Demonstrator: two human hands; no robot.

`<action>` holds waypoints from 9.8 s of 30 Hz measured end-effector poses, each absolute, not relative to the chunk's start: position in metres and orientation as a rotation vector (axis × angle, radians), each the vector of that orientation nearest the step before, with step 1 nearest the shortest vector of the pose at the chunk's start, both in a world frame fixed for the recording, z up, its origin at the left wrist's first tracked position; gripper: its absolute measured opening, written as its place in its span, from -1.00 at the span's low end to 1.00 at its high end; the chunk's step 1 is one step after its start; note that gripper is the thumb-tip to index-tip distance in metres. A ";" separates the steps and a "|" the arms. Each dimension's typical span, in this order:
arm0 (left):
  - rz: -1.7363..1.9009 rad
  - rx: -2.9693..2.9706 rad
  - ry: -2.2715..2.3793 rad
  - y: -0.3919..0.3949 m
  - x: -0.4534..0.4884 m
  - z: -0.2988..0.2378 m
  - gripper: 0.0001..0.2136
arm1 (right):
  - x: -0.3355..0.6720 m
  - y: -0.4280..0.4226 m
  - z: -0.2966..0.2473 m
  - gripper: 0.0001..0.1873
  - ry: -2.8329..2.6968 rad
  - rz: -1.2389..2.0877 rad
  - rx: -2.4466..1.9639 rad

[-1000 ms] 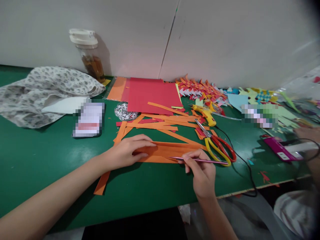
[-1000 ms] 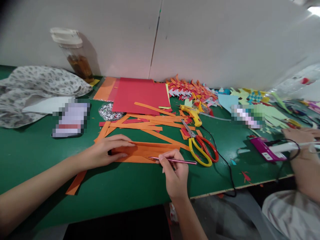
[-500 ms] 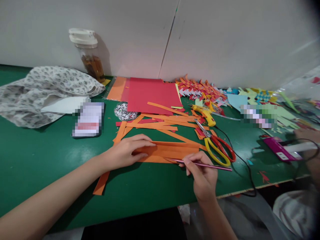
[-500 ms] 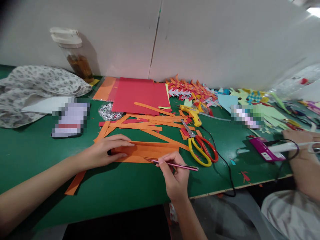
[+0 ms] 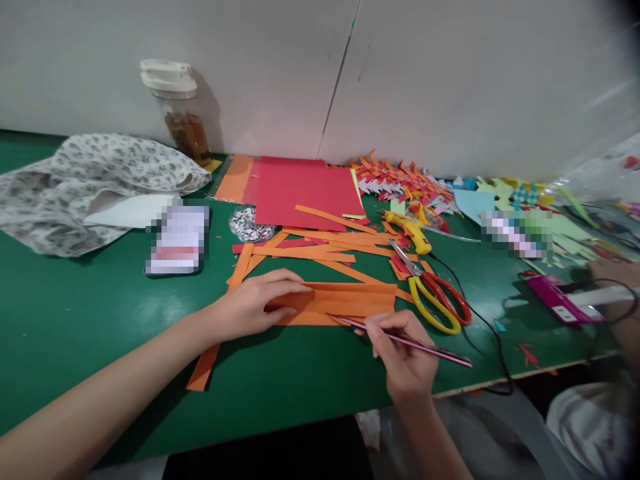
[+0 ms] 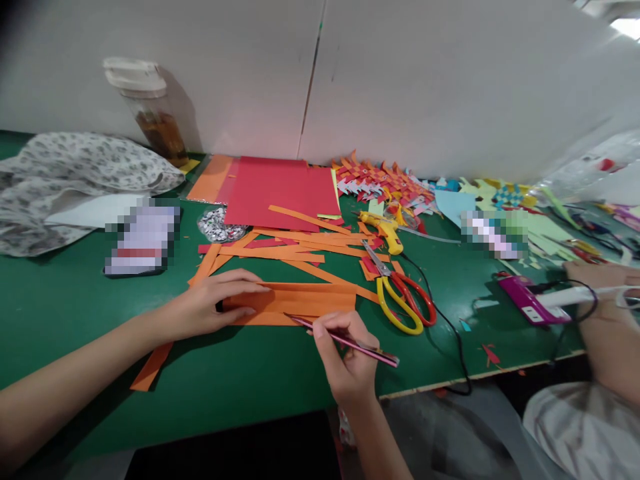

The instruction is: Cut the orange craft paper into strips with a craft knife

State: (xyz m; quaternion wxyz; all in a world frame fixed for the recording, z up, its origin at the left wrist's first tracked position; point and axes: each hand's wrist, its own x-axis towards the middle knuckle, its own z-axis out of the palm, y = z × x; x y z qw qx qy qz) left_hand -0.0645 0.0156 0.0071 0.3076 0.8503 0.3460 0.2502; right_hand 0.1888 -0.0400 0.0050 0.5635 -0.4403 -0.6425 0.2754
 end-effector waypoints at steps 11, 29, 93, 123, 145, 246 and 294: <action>0.621 2.255 0.878 0.012 -0.065 0.011 -0.54 | 0.185 -0.041 0.013 -0.84 -1.675 0.713 -1.088; 0.644 2.255 0.804 0.011 -0.064 0.014 -0.58 | 0.185 -0.037 0.014 -0.95 -1.906 0.604 -1.200; 0.616 2.221 0.819 0.013 -0.063 0.015 -0.58 | 0.187 -0.041 0.007 -0.88 -1.517 0.652 -1.143; 0.659 2.300 0.741 0.010 -0.063 0.015 -0.48 | 0.182 -0.036 0.018 -0.97 -1.932 0.711 -1.161; 0.602 2.280 0.766 0.011 -0.063 0.018 -0.43 | 0.183 -0.039 0.017 -0.96 -1.890 0.714 -1.117; 0.661 2.227 0.778 0.013 -0.067 0.015 -0.39 | 0.161 -0.037 0.011 -0.81 -1.308 0.892 -1.306; 0.669 2.233 0.753 0.012 -0.066 0.016 -0.38 | 0.156 -0.040 0.012 -0.79 -1.499 0.856 -1.348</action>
